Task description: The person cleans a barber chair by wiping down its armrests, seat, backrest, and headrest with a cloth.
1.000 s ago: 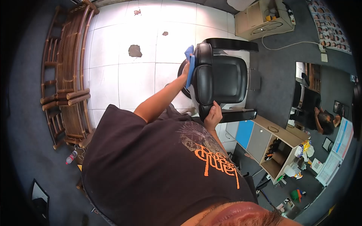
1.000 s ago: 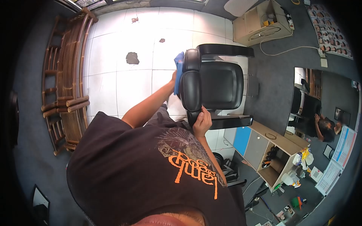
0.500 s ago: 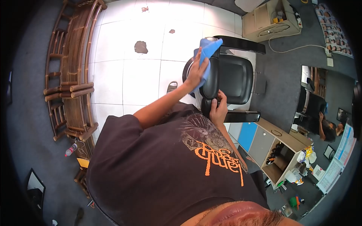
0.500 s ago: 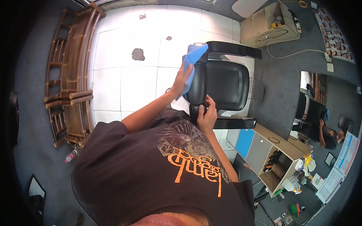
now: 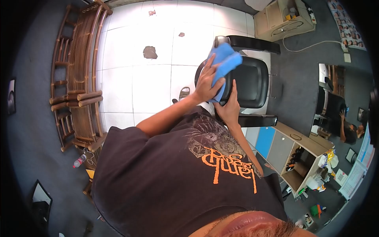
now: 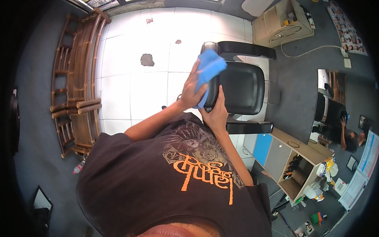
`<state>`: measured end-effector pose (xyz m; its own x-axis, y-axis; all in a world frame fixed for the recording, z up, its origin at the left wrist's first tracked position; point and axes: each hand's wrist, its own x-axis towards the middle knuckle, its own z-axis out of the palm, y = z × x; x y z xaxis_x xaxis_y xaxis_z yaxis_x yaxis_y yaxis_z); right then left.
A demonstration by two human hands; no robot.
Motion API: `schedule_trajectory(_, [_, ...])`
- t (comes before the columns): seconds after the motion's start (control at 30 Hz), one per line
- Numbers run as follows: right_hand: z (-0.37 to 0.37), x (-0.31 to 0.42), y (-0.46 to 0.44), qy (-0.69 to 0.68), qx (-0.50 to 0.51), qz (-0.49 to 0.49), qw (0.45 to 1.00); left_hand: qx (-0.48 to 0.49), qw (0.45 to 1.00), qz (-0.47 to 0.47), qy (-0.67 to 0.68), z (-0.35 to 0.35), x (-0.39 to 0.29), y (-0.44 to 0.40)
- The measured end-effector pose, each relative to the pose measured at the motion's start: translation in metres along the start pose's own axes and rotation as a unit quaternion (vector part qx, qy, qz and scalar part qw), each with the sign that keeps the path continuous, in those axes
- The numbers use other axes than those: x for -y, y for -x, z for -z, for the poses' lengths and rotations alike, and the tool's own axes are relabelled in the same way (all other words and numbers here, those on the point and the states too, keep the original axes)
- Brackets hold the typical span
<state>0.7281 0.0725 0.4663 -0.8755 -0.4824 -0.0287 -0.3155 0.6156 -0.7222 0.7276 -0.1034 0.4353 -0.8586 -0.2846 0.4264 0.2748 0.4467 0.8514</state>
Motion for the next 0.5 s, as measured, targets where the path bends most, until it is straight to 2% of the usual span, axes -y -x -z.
schedule_trajectory(0.03, [-0.001,-0.001,0.000,0.006,-0.005,0.009,1.000,0.031,0.992,-0.094,-0.077,0.007,-0.002,-0.009])
schedule_trajectory(0.17, [-0.004,-0.003,-0.003,0.033,-0.052,0.052,0.997,0.123,0.990,-0.065,-0.023,0.015,0.030,-0.055])
schedule_trajectory(0.33, [-0.006,-0.002,-0.003,-0.003,-0.059,0.014,0.998,0.040,0.992,-0.069,-0.093,0.009,0.025,-0.062])
schedule_trajectory(0.5, [-0.007,-0.004,-0.004,0.001,-0.068,0.041,0.997,0.037,0.975,-0.036,-0.216,0.013,-0.002,-0.056])
